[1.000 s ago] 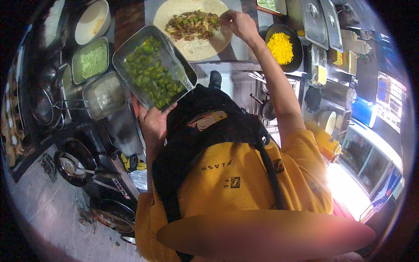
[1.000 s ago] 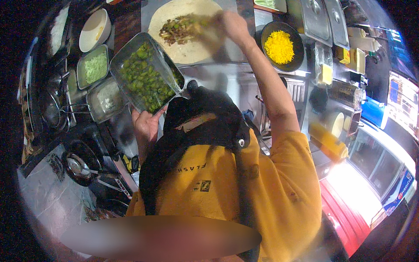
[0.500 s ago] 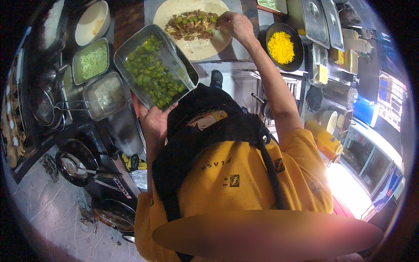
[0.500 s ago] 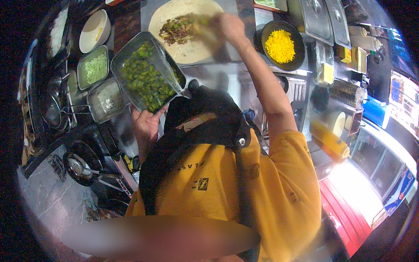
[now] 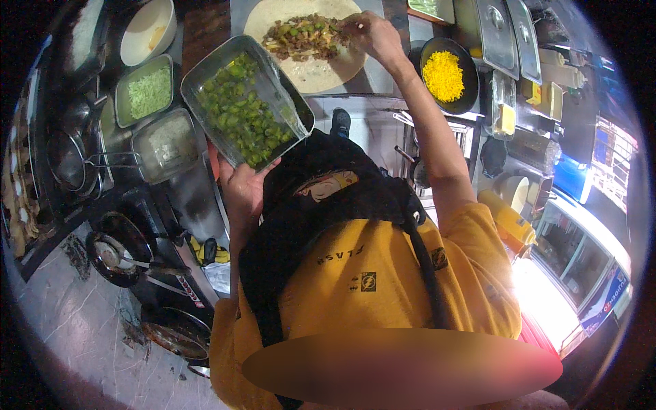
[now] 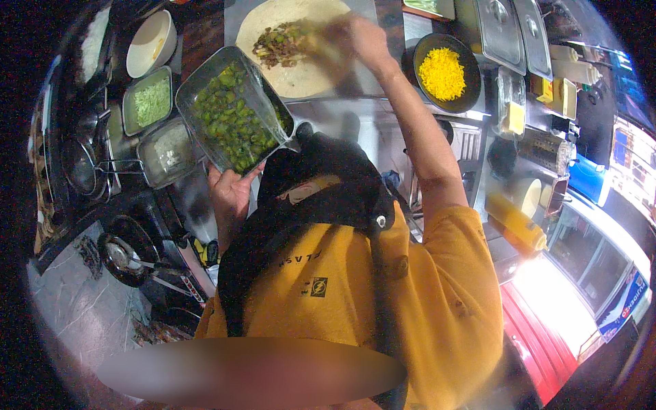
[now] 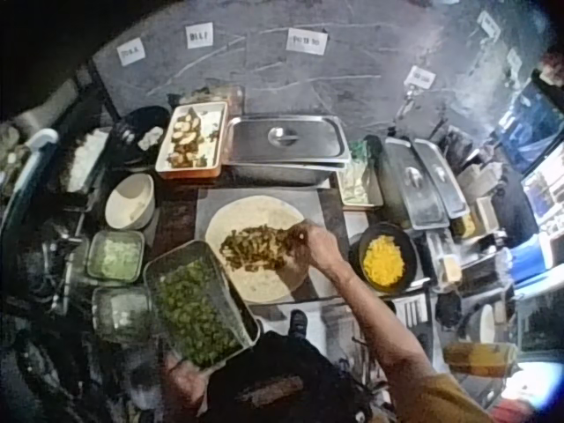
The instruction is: The person assembles a burrito by spreading cooked ground meat on a tortilla, adding shredded cheese, green peppers, and a slice of yellow cheese. They then fold the tortilla into a wrap and place it into a paper wrapper.
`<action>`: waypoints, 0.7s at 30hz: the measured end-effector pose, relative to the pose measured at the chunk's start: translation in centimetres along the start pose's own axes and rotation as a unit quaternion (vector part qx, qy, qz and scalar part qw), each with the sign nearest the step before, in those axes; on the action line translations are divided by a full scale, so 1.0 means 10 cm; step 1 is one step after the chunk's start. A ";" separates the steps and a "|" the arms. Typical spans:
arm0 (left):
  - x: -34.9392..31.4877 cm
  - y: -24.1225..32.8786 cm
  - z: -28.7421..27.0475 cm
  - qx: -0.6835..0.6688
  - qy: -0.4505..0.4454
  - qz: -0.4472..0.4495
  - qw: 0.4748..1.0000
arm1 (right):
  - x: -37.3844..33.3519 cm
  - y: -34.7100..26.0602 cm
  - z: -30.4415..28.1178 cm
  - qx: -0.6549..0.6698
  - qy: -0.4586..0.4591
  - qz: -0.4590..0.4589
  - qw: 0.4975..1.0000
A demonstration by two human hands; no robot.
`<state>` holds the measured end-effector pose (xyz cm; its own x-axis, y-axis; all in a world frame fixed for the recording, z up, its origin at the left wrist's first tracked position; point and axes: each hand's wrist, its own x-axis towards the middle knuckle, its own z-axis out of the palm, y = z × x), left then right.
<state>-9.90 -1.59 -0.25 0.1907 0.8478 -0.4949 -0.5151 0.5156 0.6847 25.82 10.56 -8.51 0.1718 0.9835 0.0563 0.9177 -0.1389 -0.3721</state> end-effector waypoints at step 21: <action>-0.01 -0.03 -0.06 -0.004 0.004 -0.002 1.000 | -0.47 -0.36 0.21 -0.053 0.084 -0.032 0.995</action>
<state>-10.28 -1.92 -0.71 0.1855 0.8449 -0.5017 -0.5218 0.5173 0.6783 20.96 6.64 -9.40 0.1613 0.9588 0.2338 0.9599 -0.0973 -0.2631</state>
